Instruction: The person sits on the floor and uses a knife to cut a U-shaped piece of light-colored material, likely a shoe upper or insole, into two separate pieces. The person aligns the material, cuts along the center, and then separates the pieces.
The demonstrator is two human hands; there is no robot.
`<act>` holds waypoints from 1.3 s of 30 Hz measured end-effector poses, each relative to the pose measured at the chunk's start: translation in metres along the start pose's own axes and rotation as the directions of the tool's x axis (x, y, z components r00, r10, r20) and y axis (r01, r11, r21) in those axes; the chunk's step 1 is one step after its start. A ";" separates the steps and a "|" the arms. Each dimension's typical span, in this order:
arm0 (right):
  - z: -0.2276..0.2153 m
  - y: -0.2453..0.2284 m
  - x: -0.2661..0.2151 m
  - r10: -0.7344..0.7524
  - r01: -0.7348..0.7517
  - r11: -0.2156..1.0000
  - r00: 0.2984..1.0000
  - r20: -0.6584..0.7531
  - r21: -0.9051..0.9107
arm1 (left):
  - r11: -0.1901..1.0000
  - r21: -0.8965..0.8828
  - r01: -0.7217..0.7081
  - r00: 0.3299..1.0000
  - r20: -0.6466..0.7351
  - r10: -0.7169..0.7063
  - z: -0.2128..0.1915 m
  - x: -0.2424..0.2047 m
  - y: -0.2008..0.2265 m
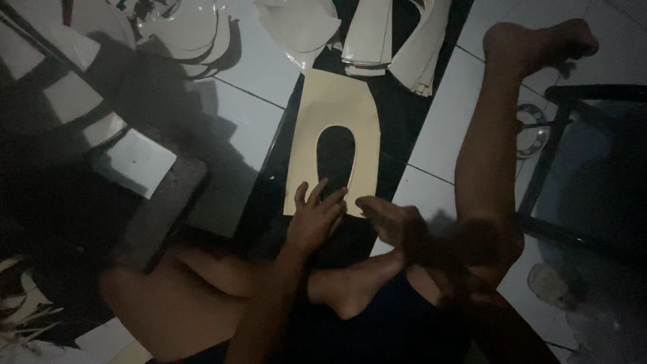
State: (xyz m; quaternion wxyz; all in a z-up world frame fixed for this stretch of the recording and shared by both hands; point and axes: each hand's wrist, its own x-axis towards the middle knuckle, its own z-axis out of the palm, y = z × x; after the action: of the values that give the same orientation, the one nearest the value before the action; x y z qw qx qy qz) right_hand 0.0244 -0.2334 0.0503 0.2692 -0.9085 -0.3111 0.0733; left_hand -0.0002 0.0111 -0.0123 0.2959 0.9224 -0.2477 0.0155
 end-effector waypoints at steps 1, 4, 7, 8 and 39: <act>0.000 0.003 0.001 -0.003 0.004 1.000 1.000 0.007 -0.026 | 1.000 0.001 0.009 1.000 0.022 -0.009 0.002 0.001 0.001; -0.001 0.009 0.001 0.289 -0.289 0.957 0.957 0.007 -0.014 | 0.999 0.039 0.008 0.997 0.074 -0.011 0.007 -0.004 0.004; 0.003 -0.001 0.004 0.118 -0.116 0.978 0.993 -0.006 0.173 | 1.000 -0.021 0.013 0.998 -0.059 -0.015 0.004 -0.005 0.002; 0.003 -0.008 0.000 0.060 -0.060 0.979 0.998 0.006 0.194 | 1.000 -0.006 0.020 0.999 -0.041 -0.020 0.004 -0.004 0.002; -0.042 0.041 0.141 0.362 -0.362 0.932 0.929 -0.081 0.017 | 0.745 -0.090 0.661 0.750 0.114 -0.651 -0.004 0.056 0.079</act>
State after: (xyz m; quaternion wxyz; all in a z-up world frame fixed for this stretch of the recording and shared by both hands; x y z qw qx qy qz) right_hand 0.1710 -0.1939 0.0690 0.2646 -0.9522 -0.1270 0.0844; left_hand 0.0126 -0.0680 0.0433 0.3297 0.9302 0.0806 -0.1398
